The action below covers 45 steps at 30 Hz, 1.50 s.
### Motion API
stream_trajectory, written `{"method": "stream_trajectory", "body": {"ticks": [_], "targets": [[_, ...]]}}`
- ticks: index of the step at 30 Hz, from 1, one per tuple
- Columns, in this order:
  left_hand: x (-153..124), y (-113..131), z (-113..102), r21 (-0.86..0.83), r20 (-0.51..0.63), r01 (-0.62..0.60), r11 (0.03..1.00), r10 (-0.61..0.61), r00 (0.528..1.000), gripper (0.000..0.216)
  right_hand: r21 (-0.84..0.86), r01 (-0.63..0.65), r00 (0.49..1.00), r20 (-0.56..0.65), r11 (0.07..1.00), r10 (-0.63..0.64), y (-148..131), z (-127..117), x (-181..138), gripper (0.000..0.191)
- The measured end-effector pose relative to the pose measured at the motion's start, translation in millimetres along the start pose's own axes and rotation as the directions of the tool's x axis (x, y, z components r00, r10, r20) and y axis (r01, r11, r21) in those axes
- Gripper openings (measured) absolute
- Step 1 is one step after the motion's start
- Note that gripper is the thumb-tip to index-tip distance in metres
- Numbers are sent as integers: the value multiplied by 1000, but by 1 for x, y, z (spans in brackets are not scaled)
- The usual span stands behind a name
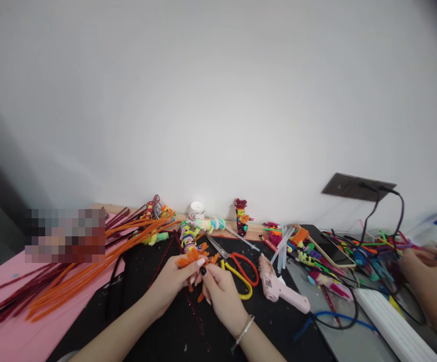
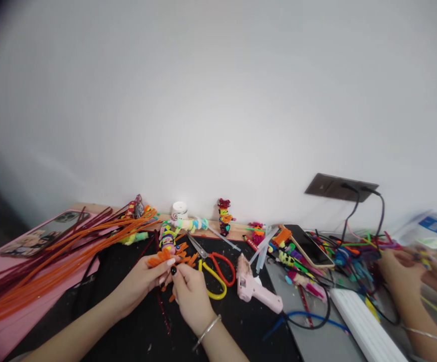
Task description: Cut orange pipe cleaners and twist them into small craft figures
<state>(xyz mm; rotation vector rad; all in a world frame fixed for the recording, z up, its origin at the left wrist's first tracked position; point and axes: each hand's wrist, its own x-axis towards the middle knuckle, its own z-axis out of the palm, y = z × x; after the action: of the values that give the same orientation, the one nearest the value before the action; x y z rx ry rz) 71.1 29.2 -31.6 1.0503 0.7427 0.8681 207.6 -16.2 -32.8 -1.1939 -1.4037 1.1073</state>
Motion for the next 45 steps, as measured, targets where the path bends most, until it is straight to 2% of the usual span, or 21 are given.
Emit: {"method": "stream_trajectory", "body": {"ticks": [9,13,16,19,22,26,32,36,38,41,43,45], "targets": [[0,3,1,-48,-87,-2,999,-2,996,40,-91,-32,999,36,995,35,-2,3,-4,30],[1,6,-4,141,-99,-87,986,101,990,40,-56,-42,999,-20,998,41,0,1,-3,36],[2,8,-6,307,-37,-114,945,132,991,40,-22,-54,994,-94,998,52,3,-3,-1,39],[1,9,-7,372,74,-74,925,50,996,37,-28,-30,990,-140,999,26,5,-6,2,41],[0,8,-9,395,211,-38,918,-50,976,37,-107,41,986,-156,993,-57,5,-9,1,42],[-4,14,-11,377,345,19,926,-159,925,31,-137,65,995,-64,989,-74,2,-10,-2,47],[-9,20,-19,430,414,99,897,-293,862,24,65,-55,982,186,996,42,2,-7,-3,54],[-9,19,-20,425,435,137,895,-334,836,22,124,-90,964,260,988,55,3,-7,-1,55],[-8,18,-18,376,430,121,919,-288,856,24,125,-72,978,204,990,46,3,-10,1,53],[-5,15,-15,346,360,43,937,-175,916,30,95,-27,1000,-6,995,28,2,-15,6,48],[-2,12,-13,400,293,2,917,-130,947,32,42,0,990,-142,999,6,1,-18,7,44],[0,10,-11,481,225,-45,875,-73,972,29,-20,15,977,-213,1000,-19,0,-19,7,41]]}}
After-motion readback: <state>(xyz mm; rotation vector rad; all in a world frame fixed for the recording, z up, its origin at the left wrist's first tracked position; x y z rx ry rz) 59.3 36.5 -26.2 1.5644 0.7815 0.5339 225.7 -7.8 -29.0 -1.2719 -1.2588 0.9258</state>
